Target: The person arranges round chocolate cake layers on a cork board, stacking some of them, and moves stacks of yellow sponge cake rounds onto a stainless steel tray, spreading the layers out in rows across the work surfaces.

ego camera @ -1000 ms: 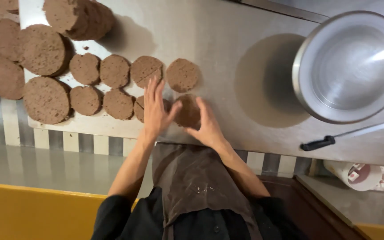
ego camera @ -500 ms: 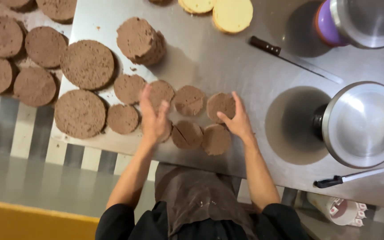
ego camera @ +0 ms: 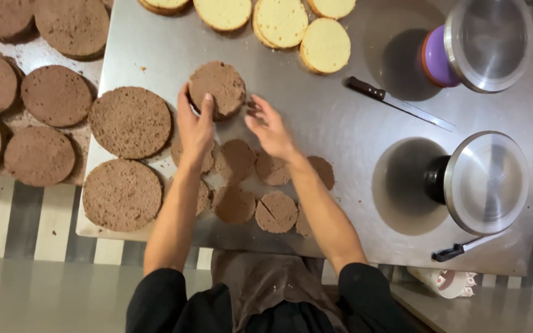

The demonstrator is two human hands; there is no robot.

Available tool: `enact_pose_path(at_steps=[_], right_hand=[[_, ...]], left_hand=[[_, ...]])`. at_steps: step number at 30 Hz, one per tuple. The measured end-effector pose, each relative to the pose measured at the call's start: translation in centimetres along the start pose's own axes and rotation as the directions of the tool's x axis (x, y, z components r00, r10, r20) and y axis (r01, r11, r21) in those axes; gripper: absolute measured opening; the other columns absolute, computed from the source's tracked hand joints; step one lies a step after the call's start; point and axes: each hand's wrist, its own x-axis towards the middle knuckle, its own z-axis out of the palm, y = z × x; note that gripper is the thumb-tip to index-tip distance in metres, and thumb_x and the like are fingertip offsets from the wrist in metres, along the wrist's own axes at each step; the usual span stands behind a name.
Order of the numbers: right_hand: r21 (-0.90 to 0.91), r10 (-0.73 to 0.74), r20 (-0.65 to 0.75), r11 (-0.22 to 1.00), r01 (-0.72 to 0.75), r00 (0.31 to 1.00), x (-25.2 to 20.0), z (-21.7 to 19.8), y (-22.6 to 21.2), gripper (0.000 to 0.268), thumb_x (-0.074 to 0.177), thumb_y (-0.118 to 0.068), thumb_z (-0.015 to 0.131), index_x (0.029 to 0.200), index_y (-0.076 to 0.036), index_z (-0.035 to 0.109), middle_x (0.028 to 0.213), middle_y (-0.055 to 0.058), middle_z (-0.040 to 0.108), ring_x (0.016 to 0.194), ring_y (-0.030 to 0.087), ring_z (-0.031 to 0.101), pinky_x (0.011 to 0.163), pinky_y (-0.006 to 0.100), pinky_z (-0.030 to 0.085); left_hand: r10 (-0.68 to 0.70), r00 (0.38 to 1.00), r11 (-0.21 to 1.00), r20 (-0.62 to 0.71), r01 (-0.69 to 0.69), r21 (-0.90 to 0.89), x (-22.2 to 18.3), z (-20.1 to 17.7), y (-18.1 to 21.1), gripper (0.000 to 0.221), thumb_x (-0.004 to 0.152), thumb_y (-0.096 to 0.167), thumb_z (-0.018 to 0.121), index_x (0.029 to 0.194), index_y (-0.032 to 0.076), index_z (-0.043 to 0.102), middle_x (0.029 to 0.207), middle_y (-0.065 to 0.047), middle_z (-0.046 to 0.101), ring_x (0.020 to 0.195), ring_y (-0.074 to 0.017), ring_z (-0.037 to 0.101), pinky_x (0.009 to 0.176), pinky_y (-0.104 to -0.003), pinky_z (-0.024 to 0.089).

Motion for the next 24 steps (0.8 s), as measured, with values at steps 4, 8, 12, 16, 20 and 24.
enact_pose_path(at_steps=[4,8,12,16,20,24], right_hand=[[-0.054,-0.167,-0.132,0.986,0.161,0.977,3.4,2.6,2.4,0.062,0.1,-0.023,0.068,0.151,0.001,0.043,0.153,0.021,0.051,0.141,0.031,0.05,0.115,0.041,0.042],[0.135,-0.069,-0.228,0.986,0.102,0.971,3.1,2.8,1.9,0.058,0.097,-0.019,0.071,0.145,0.004,0.049,0.143,0.02,0.057,0.135,0.033,0.053,0.113,0.042,0.046],[0.542,-0.024,-0.214,0.829,0.14,0.976,0.1,1.1,-0.3,0.07,0.09,-0.022,0.079,0.145,-0.001,0.04,0.137,0.016,0.056,0.134,0.035,0.052,0.115,0.05,0.05],[0.708,0.162,-0.314,0.697,0.117,0.935,-6.5,-4.0,0.4,0.084,0.072,-0.02,0.081,0.145,-0.015,0.038,0.132,0.008,0.055,0.126,0.034,0.052,0.103,0.058,0.051],[0.55,0.054,-0.56,0.77,0.322,0.827,-16.5,-13.9,9.7,0.07,0.089,-0.009,0.078,0.151,-0.004,0.044,0.142,0.012,0.054,0.134,0.03,0.051,0.114,0.046,0.047],[0.435,0.305,-0.589,0.9,-0.024,0.748,-27.0,-18.9,14.8,0.065,0.089,-0.005,0.07,0.15,-0.007,0.047,0.144,0.008,0.056,0.133,0.025,0.053,0.109,0.038,0.048]], left_hand=[[0.096,0.995,0.995,-0.028,-0.096,0.006,-0.3,-0.1,1.0,0.063,0.104,0.027,0.064,0.154,0.0,0.037,0.153,-0.024,0.049,0.144,-0.0375,0.049,0.121,-0.052,0.041],[0.18,0.984,0.984,0.005,-0.18,0.008,-1.6,0.0,3.0,0.065,0.103,0.022,0.063,0.156,0.0,0.033,0.154,-0.027,0.041,0.142,-0.041,0.045,0.119,-0.055,0.042],[0.232,0.962,0.921,0.144,-0.17,-0.352,-4.4,2.2,4.8,0.064,0.105,0.027,0.059,0.158,0.005,0.031,0.155,-0.023,0.044,0.144,-0.0382,0.05,0.119,-0.054,0.047],[0.321,0.898,0.924,0.3,-0.228,-0.306,-5.2,0.9,5.0,0.068,0.102,0.03,0.066,0.158,0.008,0.034,0.158,-0.022,0.043,0.146,-0.0382,0.048,0.119,-0.056,0.044],[0.343,0.937,0.9,0.068,-0.348,0.26,-0.3,-1.3,-2.3,0.085,0.104,0.034,0.082,0.16,-0.003,0.03,0.164,-0.029,0.032,0.152,-0.0453,0.035,0.125,-0.055,0.032],[0.082,0.98,0.958,0.183,-0.128,0.255,2.8,-3.5,-1.2,0.087,0.103,0.034,0.086,0.156,-0.011,0.033,0.154,-0.032,0.043,0.139,-0.0425,0.05,0.113,-0.05,0.044]])
